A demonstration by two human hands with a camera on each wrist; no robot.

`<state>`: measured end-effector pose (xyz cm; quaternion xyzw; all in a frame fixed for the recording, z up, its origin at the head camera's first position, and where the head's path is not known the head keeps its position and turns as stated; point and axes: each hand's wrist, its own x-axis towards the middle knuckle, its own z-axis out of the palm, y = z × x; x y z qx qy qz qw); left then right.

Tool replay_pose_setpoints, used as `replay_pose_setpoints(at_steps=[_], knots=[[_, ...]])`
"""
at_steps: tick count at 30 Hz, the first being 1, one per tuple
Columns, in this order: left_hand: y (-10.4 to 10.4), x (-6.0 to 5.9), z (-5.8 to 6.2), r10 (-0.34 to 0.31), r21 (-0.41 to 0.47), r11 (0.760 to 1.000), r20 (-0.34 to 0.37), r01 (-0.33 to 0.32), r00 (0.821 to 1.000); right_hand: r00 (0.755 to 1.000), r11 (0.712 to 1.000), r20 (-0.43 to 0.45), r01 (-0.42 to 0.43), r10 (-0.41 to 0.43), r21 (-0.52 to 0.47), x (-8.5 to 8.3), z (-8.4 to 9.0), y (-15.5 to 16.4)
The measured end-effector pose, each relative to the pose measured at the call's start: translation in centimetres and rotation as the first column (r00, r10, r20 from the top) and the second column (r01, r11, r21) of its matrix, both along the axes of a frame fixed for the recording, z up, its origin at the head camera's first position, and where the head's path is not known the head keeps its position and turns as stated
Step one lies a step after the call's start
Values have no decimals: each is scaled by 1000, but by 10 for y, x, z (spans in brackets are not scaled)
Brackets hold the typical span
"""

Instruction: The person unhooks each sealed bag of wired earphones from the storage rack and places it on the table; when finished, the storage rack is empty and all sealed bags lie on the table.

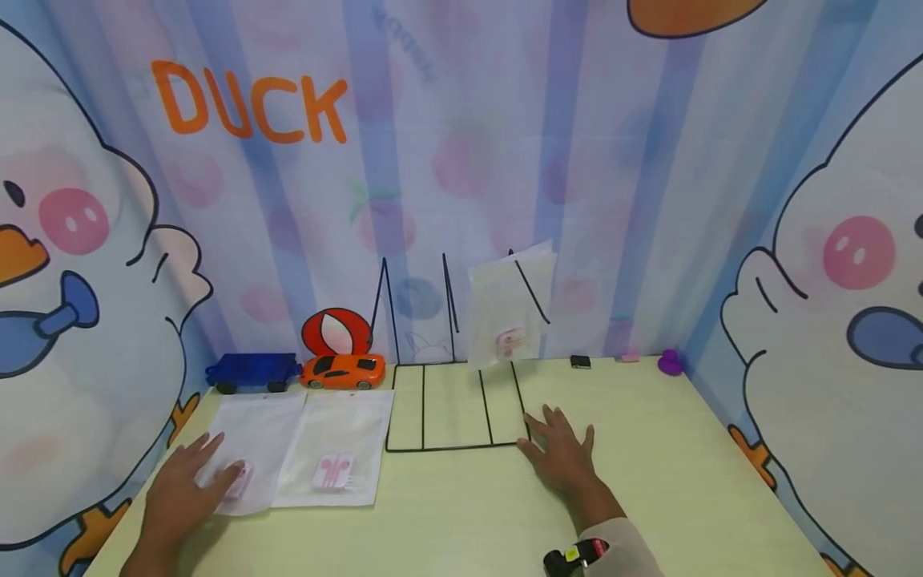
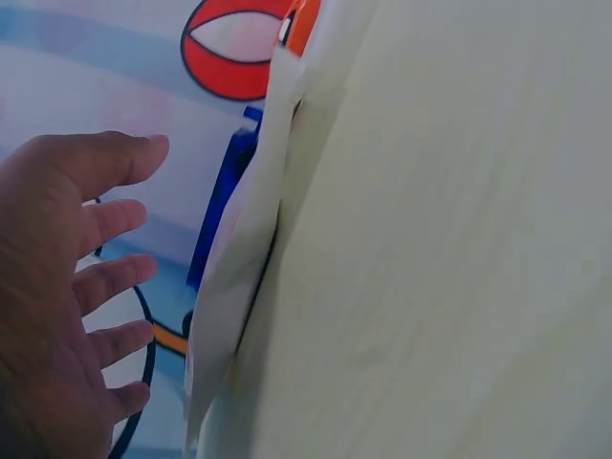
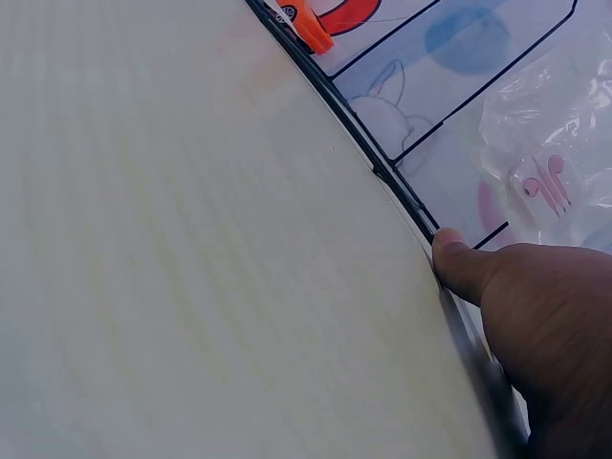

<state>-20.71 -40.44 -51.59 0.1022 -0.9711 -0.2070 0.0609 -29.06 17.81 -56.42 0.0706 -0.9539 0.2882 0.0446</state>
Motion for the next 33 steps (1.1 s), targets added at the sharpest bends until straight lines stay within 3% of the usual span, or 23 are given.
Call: replay_pose_setpoints(at_steps=[7,16,25,33], knots=[[31,-9,4,-107,-69,992,-84,102,991,1000,1000,4,4,-4,4,2,4,2],[88,-28,9,-157,-78,985,-53,152,986,1000,1000,15,4,-4,2,4,5,3],[146,-39,11,-223,-92,972,-88,215,971,1000,1000,-10,1,-1,-10,4,5,0],[188,-48,9,-259,-38,966,-102,257,960,1000,1000,7,-4,4,3,4,6,-1]])
